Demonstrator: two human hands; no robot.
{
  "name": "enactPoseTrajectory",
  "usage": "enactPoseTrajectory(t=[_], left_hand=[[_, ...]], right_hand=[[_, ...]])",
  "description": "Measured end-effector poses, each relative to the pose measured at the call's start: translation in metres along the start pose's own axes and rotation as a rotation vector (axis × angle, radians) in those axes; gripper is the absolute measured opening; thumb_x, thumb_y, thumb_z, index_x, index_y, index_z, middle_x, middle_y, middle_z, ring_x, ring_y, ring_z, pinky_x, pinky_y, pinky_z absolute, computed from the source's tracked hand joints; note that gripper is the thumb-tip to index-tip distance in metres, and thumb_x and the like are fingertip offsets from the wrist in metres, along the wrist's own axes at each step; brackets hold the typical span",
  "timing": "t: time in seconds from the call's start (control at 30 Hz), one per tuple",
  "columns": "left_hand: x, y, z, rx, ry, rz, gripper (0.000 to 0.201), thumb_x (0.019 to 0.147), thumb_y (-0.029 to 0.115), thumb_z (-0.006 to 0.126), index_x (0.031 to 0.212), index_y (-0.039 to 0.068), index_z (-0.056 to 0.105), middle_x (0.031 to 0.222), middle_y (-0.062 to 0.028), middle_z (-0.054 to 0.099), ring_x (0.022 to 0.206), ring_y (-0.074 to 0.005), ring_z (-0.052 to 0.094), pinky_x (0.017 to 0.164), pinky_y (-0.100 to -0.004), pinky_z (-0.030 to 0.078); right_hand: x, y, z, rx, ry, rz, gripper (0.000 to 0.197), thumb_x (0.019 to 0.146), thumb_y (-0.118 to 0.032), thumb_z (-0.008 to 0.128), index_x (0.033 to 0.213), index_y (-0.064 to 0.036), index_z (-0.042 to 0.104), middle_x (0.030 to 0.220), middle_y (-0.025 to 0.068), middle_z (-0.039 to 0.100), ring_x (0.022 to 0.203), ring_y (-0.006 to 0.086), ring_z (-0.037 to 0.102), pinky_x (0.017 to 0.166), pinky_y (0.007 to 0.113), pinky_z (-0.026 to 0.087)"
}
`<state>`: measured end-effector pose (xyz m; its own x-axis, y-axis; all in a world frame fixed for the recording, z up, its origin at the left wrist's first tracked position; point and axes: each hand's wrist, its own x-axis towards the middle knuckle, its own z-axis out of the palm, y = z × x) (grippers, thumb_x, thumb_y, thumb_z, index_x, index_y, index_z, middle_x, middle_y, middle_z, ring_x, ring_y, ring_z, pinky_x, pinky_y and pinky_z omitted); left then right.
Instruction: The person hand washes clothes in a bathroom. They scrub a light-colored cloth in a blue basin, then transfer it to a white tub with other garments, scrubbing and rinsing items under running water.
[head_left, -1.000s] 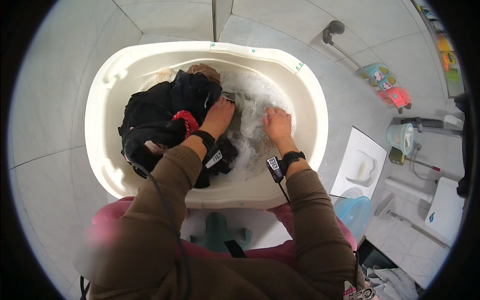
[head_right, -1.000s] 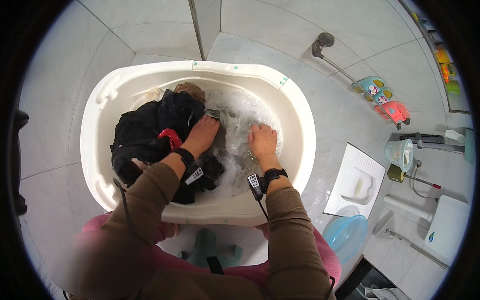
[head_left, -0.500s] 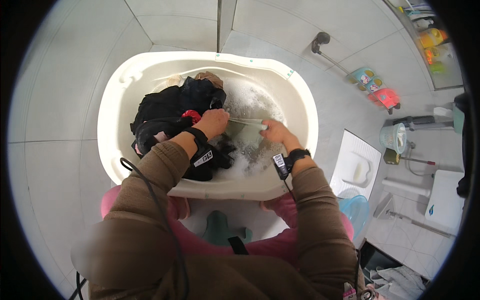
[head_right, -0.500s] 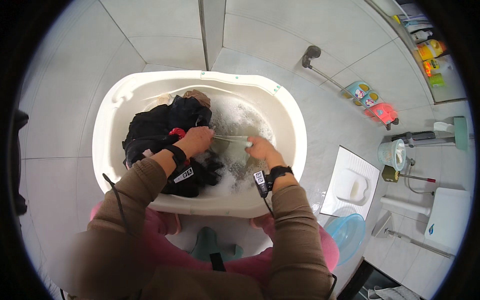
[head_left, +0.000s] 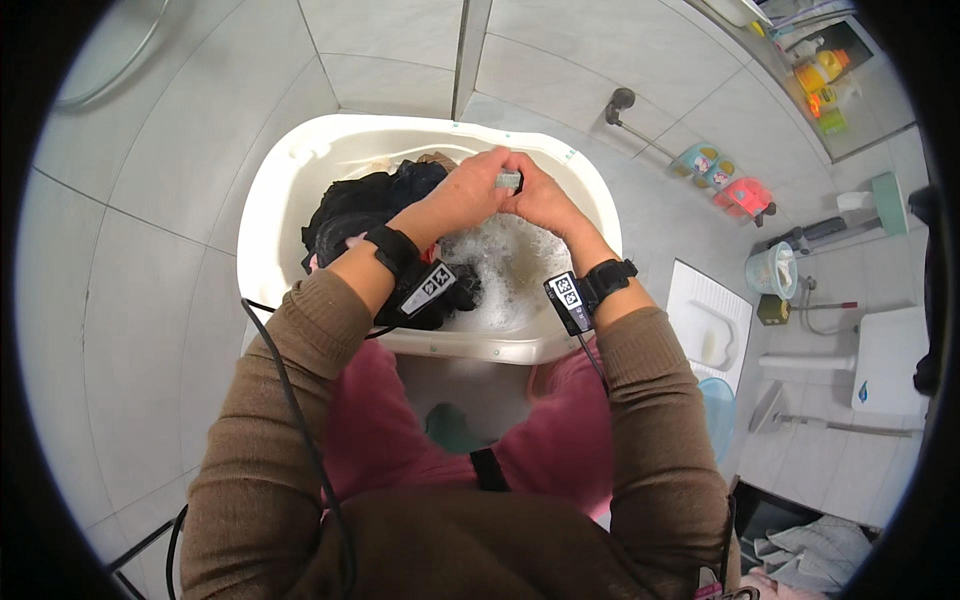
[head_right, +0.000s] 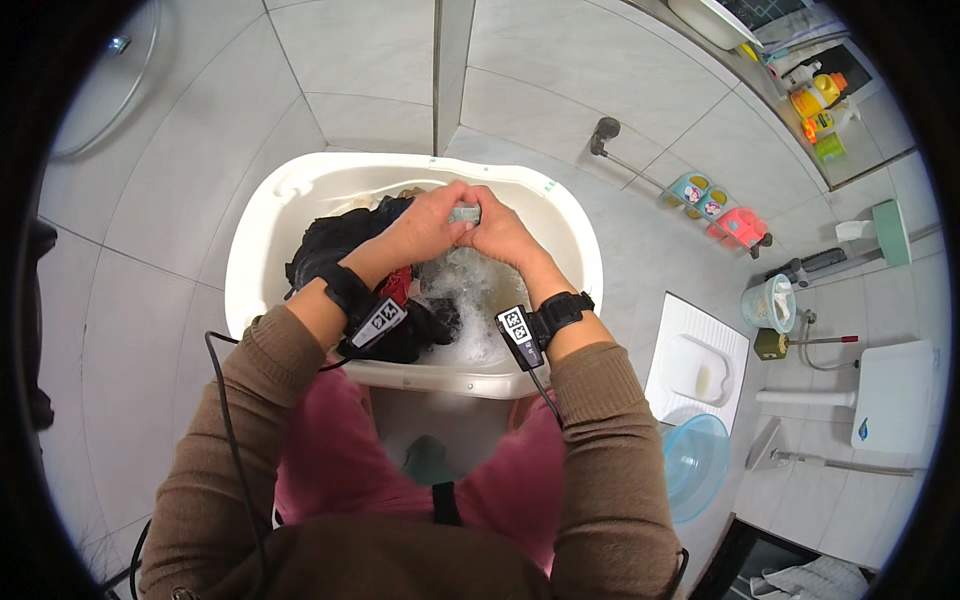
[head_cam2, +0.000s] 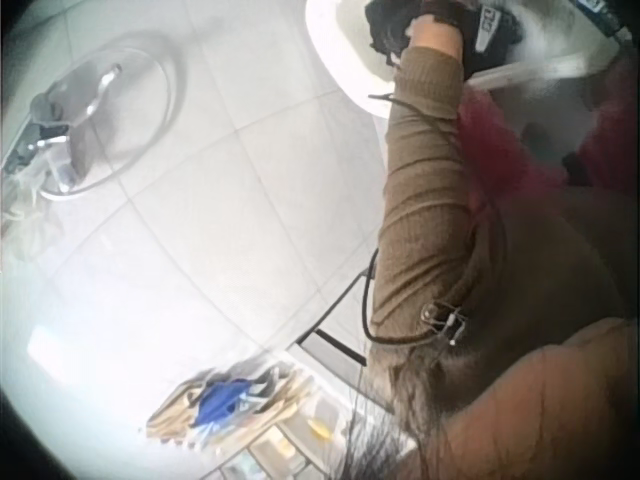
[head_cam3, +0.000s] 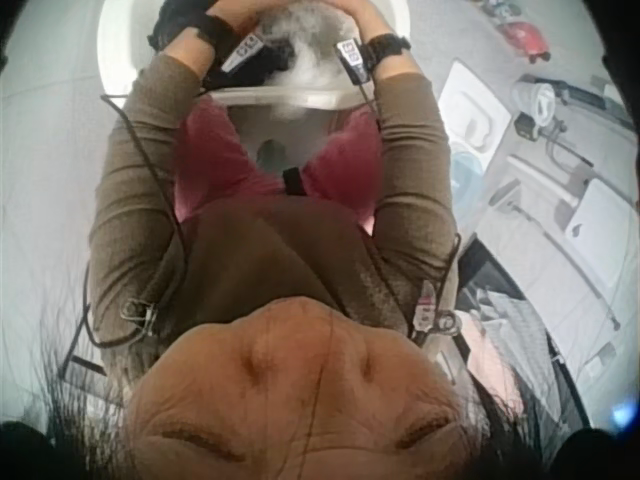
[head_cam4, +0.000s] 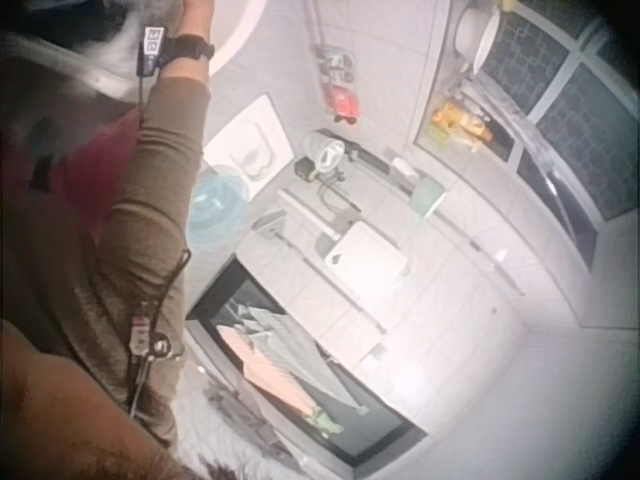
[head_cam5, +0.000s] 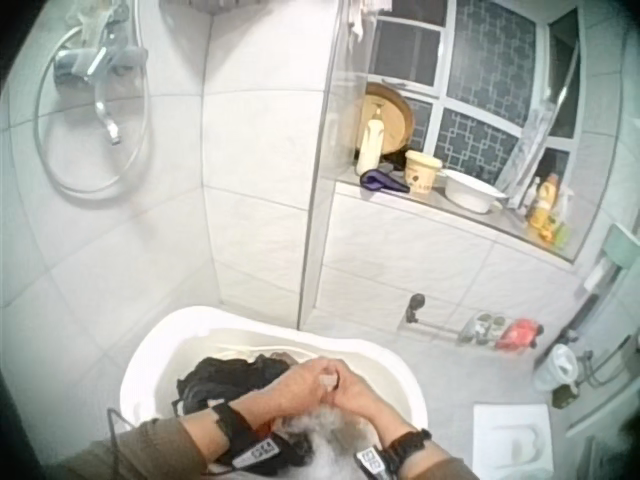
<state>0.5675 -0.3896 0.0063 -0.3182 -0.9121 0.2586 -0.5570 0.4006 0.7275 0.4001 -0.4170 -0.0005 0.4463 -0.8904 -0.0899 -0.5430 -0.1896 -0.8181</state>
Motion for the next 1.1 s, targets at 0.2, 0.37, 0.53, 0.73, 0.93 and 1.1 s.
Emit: enactPoseTrajectory(t=[0.2, 0.37, 0.53, 0.73, 0.93, 1.1], left_hand=[[-0.006, 0.013, -0.024, -0.358, 0.203, -0.25, 0.037, 0.091, 0.025, 0.062, 0.124, 0.009, 0.055, 0.11, -0.0063, 0.059, 0.104, -0.0149, 0.054, 0.091, -0.0301, 0.044], [-0.03, 0.008, -0.014, -1.056, -0.082, -0.625, 0.06, 0.099, 0.058, 0.036, 0.131, 0.009, 0.051, 0.119, -0.0065, 0.058, 0.107, -0.0179, 0.054, 0.092, -0.0305, 0.043], [-0.04, -0.007, 0.002, -1.173, -0.327, -0.612, 0.063, 0.098, 0.06, 0.032, 0.131, 0.008, 0.049, 0.119, -0.0063, 0.061, 0.1, -0.0202, 0.061, 0.087, -0.0358, 0.049], [-0.035, -0.003, 0.003, -1.376, -0.239, -0.777, 0.064, 0.097, 0.064, 0.028, 0.129, 0.012, 0.049, 0.116, -0.0048, 0.06, 0.093, -0.0203, 0.061, 0.076, -0.0369, 0.054], [-0.028, 0.006, -0.021, -1.47, -0.239, -0.693, 0.055, 0.092, 0.063, 0.046, 0.118, 0.014, 0.054, 0.106, 0.0, 0.057, 0.084, -0.0146, 0.058, 0.07, -0.0276, 0.051], [-0.026, -0.004, -0.029, -1.248, -0.345, -0.686, 0.031, 0.085, 0.036, 0.072, 0.105, 0.017, 0.059, 0.091, 0.0056, 0.053, 0.073, -0.0071, 0.048, 0.059, -0.0221, 0.041]], right_hand=[[-0.023, -0.046, 0.008, 0.152, 0.057, 0.213, 0.038, 0.079, -0.016, 0.073, 0.111, -0.0011, 0.058, 0.088, 0.0145, 0.067, 0.068, 0.0187, 0.066, 0.064, 0.033, 0.053], [-0.031, -0.075, -0.002, 0.484, 0.054, 0.189, 0.036, 0.081, -0.013, 0.071, 0.111, 0.0027, 0.057, 0.083, 0.0096, 0.066, 0.061, 0.0147, 0.064, 0.056, 0.027, 0.052], [-0.023, -0.069, -0.024, 0.755, 0.19, 0.225, 0.033, 0.086, -0.009, 0.067, 0.113, 0.0033, 0.054, 0.09, 0.0098, 0.065, 0.067, 0.0141, 0.063, 0.062, 0.023, 0.055], [-0.02, -0.052, -0.019, 0.357, 0.293, 0.116, 0.033, 0.079, -0.008, 0.07, 0.109, -0.003, 0.057, 0.091, 0.0104, 0.065, 0.071, 0.0166, 0.063, 0.067, 0.03, 0.052], [-0.05, -0.055, -0.007, -0.07, -0.054, -0.358, 0.036, 0.077, -0.001, 0.064, 0.111, -0.01, 0.059, 0.114, 0.0092, 0.062, 0.1, 0.0243, 0.061, 0.086, 0.033, 0.049], [-0.046, -0.052, -0.023, -0.123, 0.176, -0.271, 0.062, 0.072, 0.008, 0.058, 0.128, -0.0171, 0.054, 0.135, 0.0094, 0.051, 0.117, 0.0312, 0.053, 0.09, 0.037, 0.049]])
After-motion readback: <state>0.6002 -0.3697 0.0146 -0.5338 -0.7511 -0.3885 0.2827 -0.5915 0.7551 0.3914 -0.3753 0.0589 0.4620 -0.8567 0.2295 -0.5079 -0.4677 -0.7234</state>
